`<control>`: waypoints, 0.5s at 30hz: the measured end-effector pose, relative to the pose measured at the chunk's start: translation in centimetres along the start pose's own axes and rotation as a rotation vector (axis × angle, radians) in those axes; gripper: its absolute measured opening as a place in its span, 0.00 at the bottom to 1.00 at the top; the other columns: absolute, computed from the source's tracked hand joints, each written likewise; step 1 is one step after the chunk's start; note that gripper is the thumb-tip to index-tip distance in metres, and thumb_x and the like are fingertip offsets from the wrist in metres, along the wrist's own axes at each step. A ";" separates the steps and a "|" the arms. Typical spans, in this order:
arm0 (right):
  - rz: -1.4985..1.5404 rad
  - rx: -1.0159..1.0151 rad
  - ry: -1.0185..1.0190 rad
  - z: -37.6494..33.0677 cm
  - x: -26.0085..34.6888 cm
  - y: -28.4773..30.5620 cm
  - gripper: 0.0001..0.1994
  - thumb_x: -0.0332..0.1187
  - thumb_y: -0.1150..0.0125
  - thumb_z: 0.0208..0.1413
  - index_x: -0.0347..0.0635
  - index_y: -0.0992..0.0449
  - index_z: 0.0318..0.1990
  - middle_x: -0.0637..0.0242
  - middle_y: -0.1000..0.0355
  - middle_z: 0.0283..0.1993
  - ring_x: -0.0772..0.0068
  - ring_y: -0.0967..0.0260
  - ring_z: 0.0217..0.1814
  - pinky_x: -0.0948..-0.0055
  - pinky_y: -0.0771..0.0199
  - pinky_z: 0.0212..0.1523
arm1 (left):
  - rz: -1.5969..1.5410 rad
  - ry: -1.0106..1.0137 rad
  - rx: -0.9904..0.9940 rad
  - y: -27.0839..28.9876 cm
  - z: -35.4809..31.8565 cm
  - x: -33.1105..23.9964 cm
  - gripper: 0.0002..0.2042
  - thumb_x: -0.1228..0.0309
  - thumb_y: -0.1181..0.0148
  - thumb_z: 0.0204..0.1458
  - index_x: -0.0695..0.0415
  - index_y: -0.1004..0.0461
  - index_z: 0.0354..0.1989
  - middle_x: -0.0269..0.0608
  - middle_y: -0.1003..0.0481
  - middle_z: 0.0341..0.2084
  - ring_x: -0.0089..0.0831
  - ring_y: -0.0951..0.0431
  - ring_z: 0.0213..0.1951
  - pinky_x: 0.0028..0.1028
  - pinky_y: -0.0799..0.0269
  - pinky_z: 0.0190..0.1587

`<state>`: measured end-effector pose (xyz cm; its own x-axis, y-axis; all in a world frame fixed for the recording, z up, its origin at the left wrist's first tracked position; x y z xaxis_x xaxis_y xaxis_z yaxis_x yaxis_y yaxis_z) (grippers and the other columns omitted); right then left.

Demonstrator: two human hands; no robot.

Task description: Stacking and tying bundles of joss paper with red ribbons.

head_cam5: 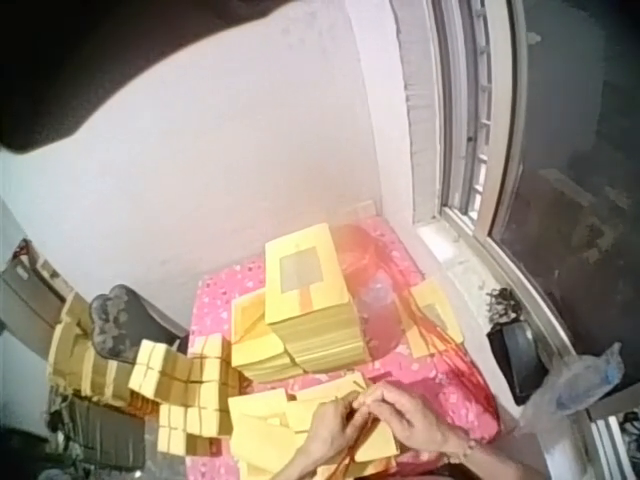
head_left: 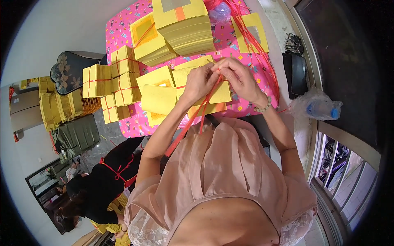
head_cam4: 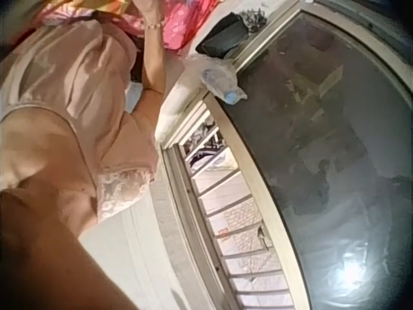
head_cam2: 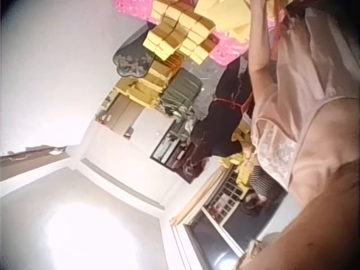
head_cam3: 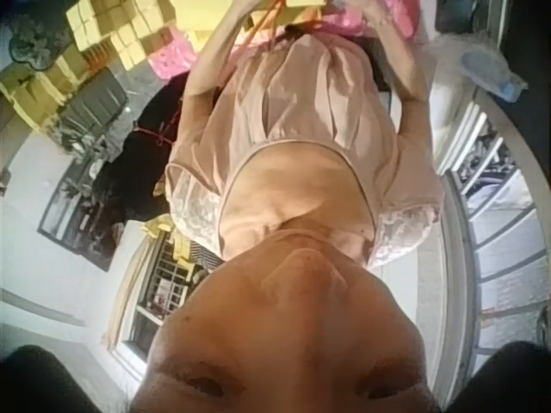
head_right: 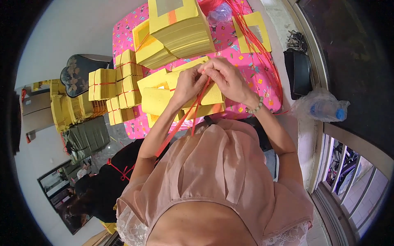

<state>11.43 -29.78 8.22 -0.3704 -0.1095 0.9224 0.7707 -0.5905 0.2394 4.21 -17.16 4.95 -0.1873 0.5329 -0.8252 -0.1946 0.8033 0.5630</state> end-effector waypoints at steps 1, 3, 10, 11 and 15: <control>0.000 -0.001 0.001 0.3 -0.1 0.0 0.08 0.29 0.51 0.66 0.34 0.28 0.38 0.64 0.30 0.40 0.73 0.31 0.46 0.75 0.31 0.47 | 0.018 -0.009 0.007 -0.1 -0.1 -0.1 0.09 0.67 0.42 0.53 0.62 0.26 0.33 0.52 0.27 0.17 0.47 0.23 0.24 0.38 0.30 0.28; -0.028 -0.063 0.063 0.7 0.1 0.3 0.06 0.28 0.46 0.63 0.34 0.25 0.37 0.64 0.31 0.41 0.72 0.31 0.44 0.75 0.29 0.42 | 0.034 -0.017 0.012 0.0 -0.2 -0.1 0.09 0.67 0.43 0.53 0.62 0.26 0.32 0.52 0.28 0.17 0.48 0.23 0.23 0.40 0.31 0.28; 0.085 -0.088 -0.062 0.8 -2.8 0.3 0.06 0.27 0.43 0.61 0.34 0.23 0.40 0.65 0.31 0.43 0.75 0.32 0.43 0.76 0.30 0.41 | 0.014 -0.055 0.243 -0.2 -0.4 -0.9 0.10 0.67 0.40 0.51 0.62 0.26 0.27 0.48 0.32 0.13 0.39 0.30 0.17 0.35 0.34 0.25; 0.072 -0.078 -0.053 0.9 -2.8 0.3 0.06 0.27 0.43 0.60 0.35 0.22 0.40 0.65 0.31 0.42 0.76 0.32 0.43 0.77 0.30 0.41 | -0.002 -0.065 0.255 -0.2 -0.5 -1.0 0.11 0.66 0.38 0.50 0.63 0.26 0.25 0.46 0.33 0.12 0.35 0.32 0.15 0.33 0.35 0.24; 0.056 -0.044 0.008 1.1 -1.7 0.1 0.06 0.27 0.42 0.60 0.35 0.22 0.41 0.65 0.30 0.41 0.76 0.31 0.41 0.77 0.29 0.41 | -0.120 -0.043 0.025 -0.3 -0.3 0.0 0.16 0.61 0.33 0.50 0.62 0.24 0.21 0.40 0.35 0.08 0.25 0.39 0.13 0.29 0.39 0.20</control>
<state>12.73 -28.80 6.96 -0.3315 -0.1495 0.9315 0.7669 -0.6177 0.1738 4.01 -17.48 4.76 -0.1229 0.4430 -0.8881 -0.1893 0.8680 0.4592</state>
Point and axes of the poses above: each hand's wrist, its own z-axis towards the middle knuckle, its own y-axis out of the back of the hand, x = y × z, the point moved 5 cm from there along z, towards the middle knuckle
